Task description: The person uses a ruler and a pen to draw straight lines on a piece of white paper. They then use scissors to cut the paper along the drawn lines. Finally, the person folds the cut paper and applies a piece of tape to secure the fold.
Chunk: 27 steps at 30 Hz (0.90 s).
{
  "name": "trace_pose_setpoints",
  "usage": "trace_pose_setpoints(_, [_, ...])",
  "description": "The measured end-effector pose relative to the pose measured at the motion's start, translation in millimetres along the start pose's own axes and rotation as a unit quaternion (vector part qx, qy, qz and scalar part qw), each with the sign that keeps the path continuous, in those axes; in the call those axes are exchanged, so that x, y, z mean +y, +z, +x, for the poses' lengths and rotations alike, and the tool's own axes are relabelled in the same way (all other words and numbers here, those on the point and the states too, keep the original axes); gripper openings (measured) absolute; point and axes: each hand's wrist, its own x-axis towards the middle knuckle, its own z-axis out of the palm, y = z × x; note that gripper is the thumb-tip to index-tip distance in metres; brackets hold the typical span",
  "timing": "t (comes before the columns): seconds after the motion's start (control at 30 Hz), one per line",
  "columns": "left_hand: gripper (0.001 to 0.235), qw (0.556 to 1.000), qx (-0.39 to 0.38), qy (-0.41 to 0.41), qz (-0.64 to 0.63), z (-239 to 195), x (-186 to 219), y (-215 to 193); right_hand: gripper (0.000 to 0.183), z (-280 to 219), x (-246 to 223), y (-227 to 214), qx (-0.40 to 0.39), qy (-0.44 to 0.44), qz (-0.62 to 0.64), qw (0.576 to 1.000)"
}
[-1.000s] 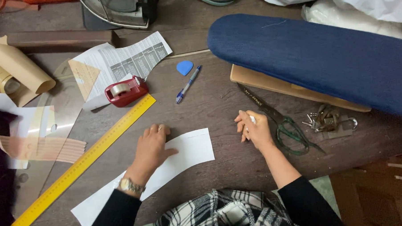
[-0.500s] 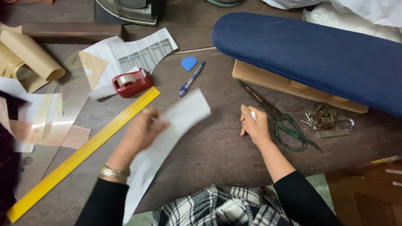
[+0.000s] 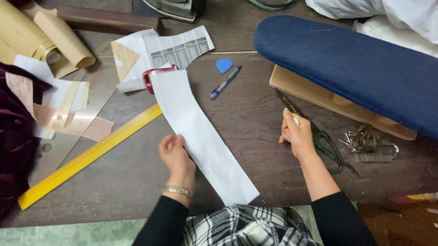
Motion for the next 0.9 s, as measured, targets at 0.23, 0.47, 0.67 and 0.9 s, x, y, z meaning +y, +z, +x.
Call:
trace_pose_setpoints(0.23, [0.025, 0.998, -0.017, 0.041, 0.046, -27, 65, 14, 0.042, -21, -10, 34, -0.074, -0.016, -0.07, 0.995])
trace_pose_setpoints(0.47, [0.027, 0.923, -0.308, 0.133, 0.188, -17, 171, 12, 0.027, -34, -43, 46, -0.136, 0.026, -0.033, 0.99])
trace_pose_setpoints(0.67, [0.025, 0.83, -0.506, 0.023, 0.233, -35, 231, 4, 0.044, -43, -64, 44, -0.215, 0.083, 0.039, 0.972])
trace_pose_setpoints(0.9, [0.022, 0.791, -0.543, 0.009, 0.281, -32, 215, 6, 0.011, -39, -35, 38, -0.267, 0.048, 0.077, 0.959])
